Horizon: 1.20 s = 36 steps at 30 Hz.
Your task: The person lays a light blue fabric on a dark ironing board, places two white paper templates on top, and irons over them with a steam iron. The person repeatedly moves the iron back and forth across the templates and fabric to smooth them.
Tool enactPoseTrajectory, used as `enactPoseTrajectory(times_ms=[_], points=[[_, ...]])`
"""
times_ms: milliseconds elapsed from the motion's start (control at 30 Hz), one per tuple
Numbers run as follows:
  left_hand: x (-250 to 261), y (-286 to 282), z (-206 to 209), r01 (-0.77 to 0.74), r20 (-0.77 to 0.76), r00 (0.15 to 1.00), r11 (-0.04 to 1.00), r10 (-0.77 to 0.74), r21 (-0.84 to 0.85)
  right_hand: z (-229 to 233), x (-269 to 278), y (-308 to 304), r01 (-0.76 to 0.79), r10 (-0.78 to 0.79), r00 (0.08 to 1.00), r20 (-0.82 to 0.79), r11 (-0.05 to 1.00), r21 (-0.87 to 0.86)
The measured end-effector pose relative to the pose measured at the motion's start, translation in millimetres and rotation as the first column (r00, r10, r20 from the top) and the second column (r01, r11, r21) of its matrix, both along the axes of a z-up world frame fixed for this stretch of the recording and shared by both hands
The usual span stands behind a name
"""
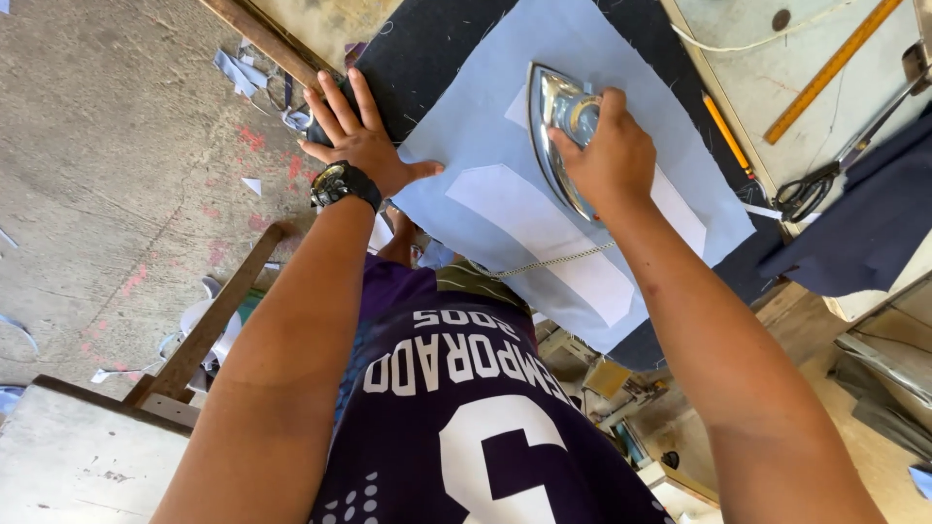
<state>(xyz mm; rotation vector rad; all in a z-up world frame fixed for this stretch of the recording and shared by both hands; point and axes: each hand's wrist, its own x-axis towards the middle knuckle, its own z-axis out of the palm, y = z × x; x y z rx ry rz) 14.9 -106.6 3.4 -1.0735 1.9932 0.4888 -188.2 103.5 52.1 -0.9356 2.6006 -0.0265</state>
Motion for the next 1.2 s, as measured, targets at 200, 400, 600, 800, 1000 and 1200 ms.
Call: enactPoseTrajectory(times_ms=[200,400,600,800,1000,1200], points=[[8.0,5.1,-13.5,0.007,-0.074,0.997,1.000,-0.009,-0.029,-6.3,6.0,-31.9,-0.073,0.071,0.997,-0.039,0.996,-0.055],[6.6,6.3,-18.4,0.002,-0.091,0.996,0.997,-0.009,-0.081,-7.9,3.5,-61.7,-0.134,0.131,0.990,-0.050,0.988,-0.071],[5.3,7.3,-20.1,0.007,-0.086,0.996,0.994,-0.017,-0.113,2.0,-1.3,-27.5,-0.201,0.202,0.979,0.033,0.978,-0.049],[4.1,2.7,-8.6,0.003,-0.077,0.997,0.997,-0.010,-0.083,5.3,7.1,-29.6,-0.132,0.131,0.990,0.043,0.991,0.019],[4.7,3.8,-7.7,0.010,-0.092,0.996,0.997,-0.017,-0.077,-4.2,8.6,-61.6,-0.188,0.188,0.982,-0.009,0.979,-0.073],[7.2,4.2,-17.2,0.011,-0.132,0.991,0.995,-0.024,-0.098,2.9,-0.9,-23.0,-0.152,0.153,0.987,0.042,0.988,-0.040]])
